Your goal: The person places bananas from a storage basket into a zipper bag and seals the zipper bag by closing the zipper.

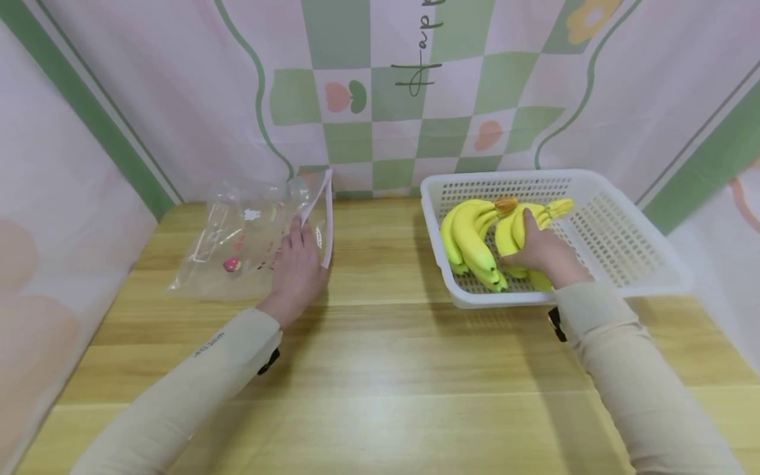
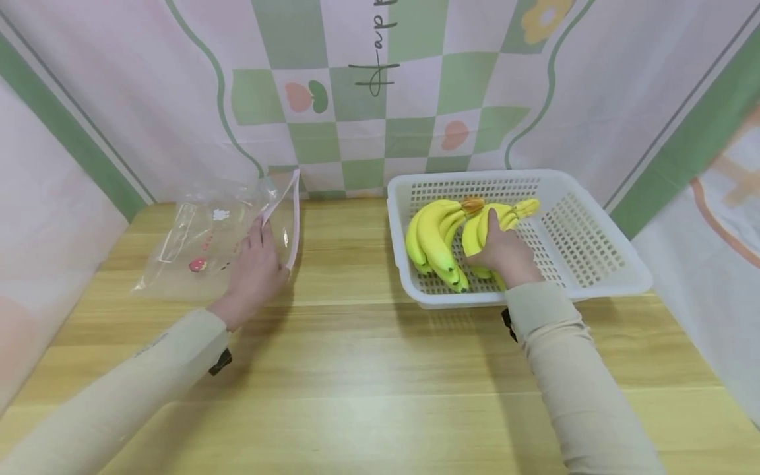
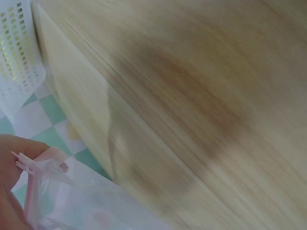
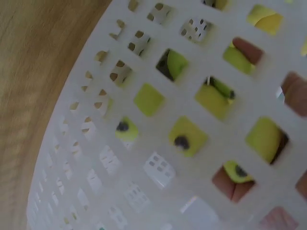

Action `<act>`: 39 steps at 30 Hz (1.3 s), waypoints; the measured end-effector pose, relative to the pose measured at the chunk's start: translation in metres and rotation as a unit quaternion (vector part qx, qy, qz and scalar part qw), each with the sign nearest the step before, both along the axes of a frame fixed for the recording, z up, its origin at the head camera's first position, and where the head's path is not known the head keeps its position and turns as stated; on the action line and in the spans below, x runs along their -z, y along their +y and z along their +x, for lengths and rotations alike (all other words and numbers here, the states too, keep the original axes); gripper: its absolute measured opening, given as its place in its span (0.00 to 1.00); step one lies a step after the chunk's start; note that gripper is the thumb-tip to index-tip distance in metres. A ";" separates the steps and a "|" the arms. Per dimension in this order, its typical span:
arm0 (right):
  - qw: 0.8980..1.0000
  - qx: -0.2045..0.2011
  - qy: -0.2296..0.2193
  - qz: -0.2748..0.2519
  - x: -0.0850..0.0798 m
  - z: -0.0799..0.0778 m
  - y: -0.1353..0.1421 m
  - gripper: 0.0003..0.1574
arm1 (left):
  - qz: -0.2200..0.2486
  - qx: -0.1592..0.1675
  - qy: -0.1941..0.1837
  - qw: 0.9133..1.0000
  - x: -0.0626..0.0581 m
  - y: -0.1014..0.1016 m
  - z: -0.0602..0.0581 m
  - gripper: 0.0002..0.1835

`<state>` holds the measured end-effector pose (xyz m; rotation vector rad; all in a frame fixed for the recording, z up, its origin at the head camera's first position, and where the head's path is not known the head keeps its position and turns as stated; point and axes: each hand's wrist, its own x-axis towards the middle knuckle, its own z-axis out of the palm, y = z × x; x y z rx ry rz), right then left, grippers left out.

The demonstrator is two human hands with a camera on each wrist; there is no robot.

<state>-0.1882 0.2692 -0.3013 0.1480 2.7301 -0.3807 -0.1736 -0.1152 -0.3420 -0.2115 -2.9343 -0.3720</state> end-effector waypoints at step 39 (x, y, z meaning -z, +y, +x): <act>0.949 0.038 0.206 -0.235 -0.091 0.016 -0.063 0.64 | 0.026 -0.008 -0.005 1.000 -0.015 0.003 0.005 0.42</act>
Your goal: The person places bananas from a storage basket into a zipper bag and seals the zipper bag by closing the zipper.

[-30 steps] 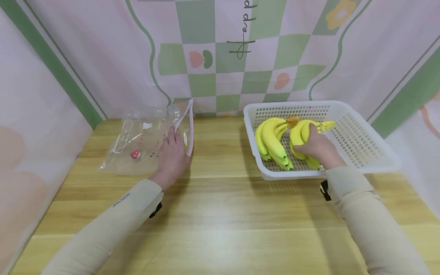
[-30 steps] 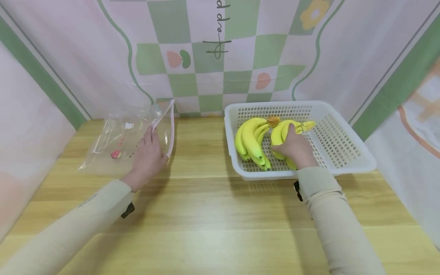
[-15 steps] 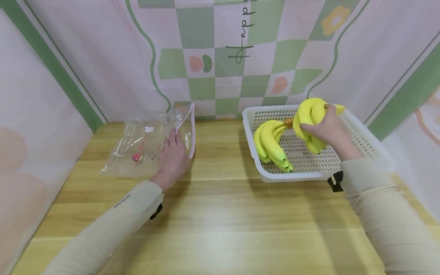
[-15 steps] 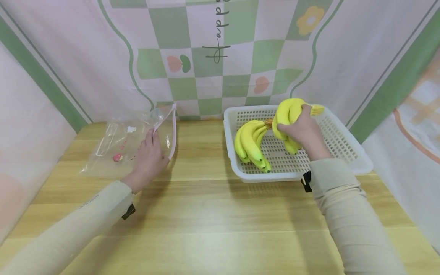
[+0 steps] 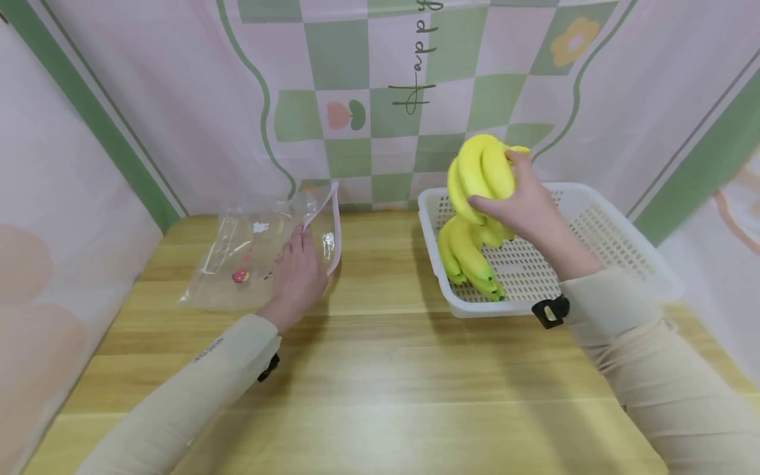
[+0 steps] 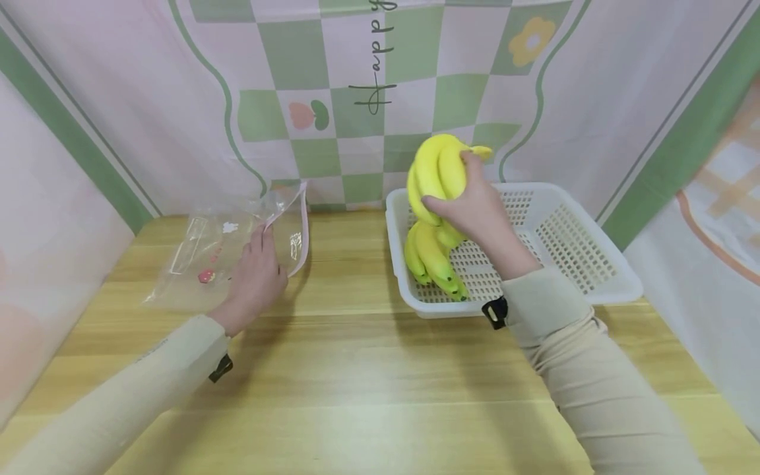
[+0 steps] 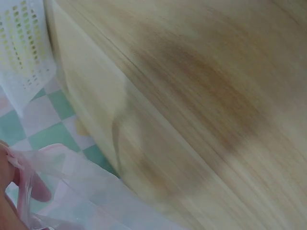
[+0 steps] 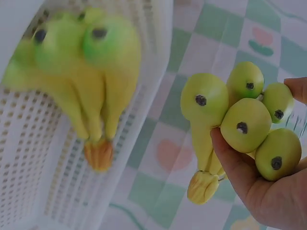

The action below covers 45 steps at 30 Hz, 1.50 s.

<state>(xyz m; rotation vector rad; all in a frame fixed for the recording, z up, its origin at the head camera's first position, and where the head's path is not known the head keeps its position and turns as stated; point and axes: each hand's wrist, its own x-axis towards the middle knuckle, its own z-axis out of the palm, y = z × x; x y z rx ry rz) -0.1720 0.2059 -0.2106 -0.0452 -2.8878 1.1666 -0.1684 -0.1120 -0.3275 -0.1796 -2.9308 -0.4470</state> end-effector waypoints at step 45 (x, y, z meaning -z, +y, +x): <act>0.959 -0.279 0.002 0.050 0.041 0.004 -0.122 0.58 | 0.100 0.019 -0.011 0.995 -0.014 -0.007 -0.002 0.54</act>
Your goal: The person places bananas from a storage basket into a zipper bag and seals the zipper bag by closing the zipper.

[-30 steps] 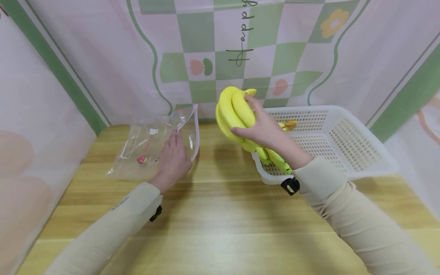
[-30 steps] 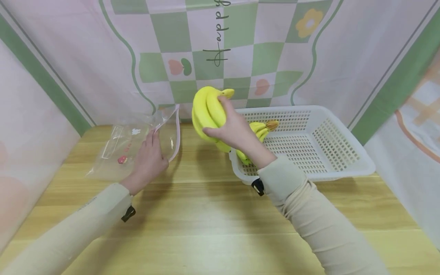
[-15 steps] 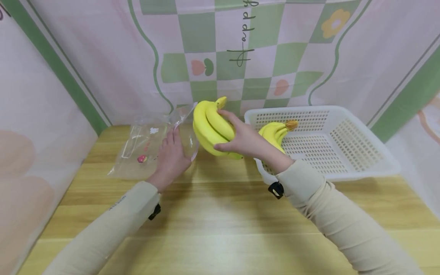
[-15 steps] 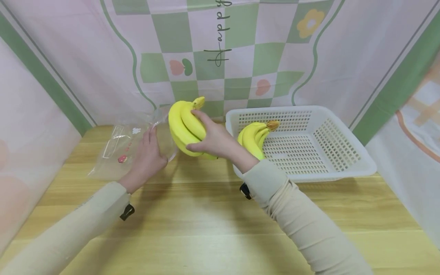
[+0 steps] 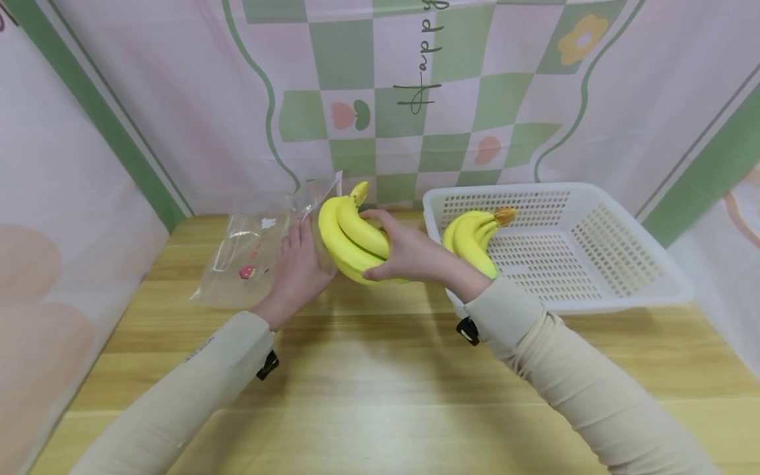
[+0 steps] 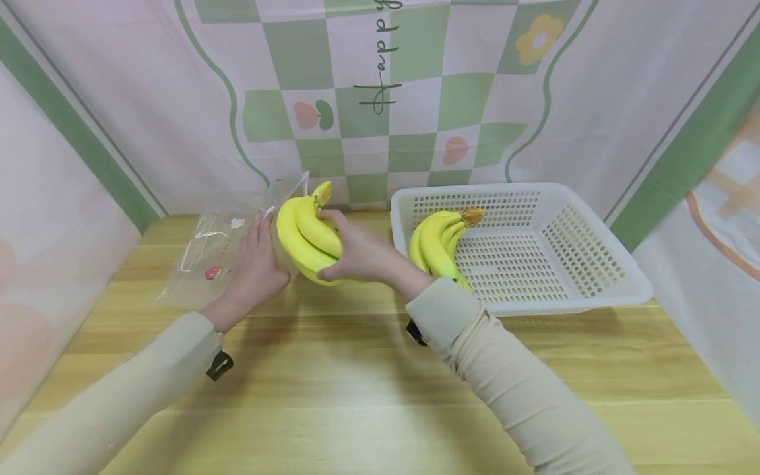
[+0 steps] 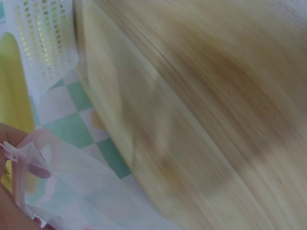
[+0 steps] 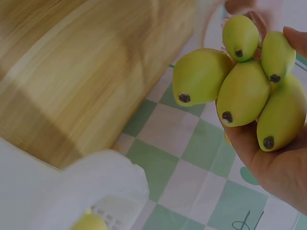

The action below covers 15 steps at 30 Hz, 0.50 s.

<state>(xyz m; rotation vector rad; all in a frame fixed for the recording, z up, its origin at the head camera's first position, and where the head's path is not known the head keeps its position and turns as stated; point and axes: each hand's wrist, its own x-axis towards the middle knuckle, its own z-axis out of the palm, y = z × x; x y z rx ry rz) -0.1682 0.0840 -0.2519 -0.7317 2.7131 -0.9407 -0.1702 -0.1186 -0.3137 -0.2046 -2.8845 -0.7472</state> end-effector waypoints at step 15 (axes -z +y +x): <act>0.998 -0.033 0.024 0.047 0.009 -0.004 -0.003 0.59 | 0.035 0.034 0.022 0.999 -0.002 0.003 0.003 0.51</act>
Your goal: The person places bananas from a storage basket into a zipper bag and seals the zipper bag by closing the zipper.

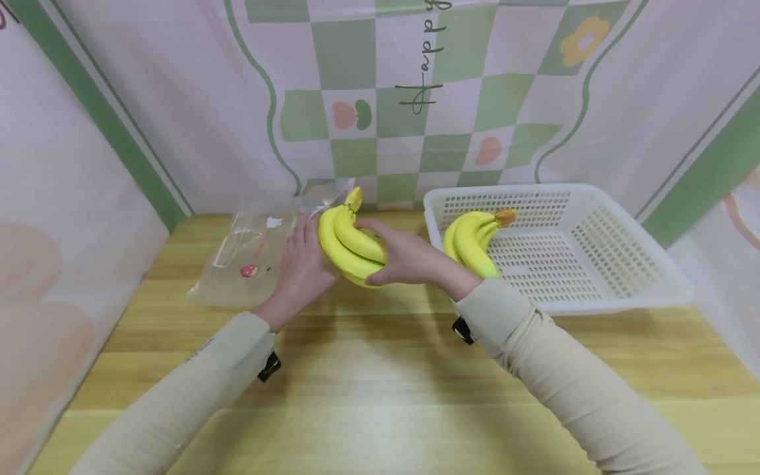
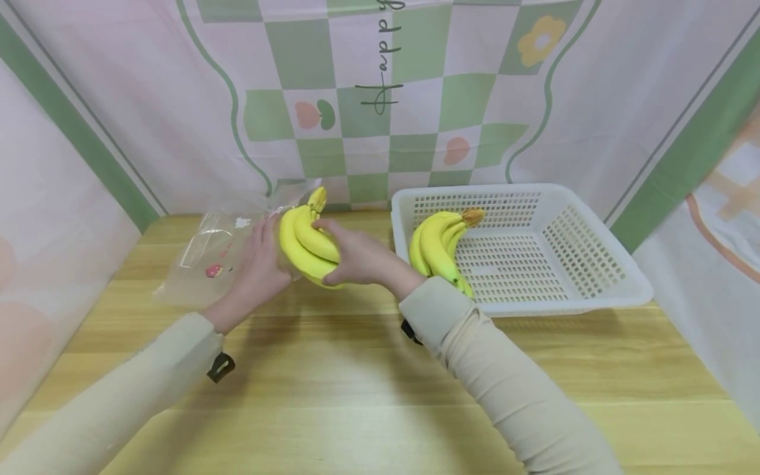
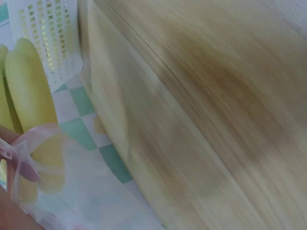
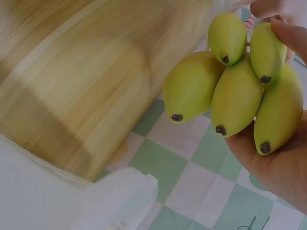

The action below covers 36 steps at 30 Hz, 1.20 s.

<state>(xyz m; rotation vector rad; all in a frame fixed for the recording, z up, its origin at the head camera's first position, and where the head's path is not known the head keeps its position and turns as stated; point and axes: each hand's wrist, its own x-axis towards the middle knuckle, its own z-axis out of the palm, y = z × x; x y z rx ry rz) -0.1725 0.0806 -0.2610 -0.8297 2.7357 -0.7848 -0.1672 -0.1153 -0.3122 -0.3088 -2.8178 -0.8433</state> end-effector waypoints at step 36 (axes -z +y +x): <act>0.991 -0.063 -0.010 0.115 0.005 -0.004 0.008 0.51 | 0.059 -0.016 -0.030 0.998 -0.003 0.008 -0.002 0.59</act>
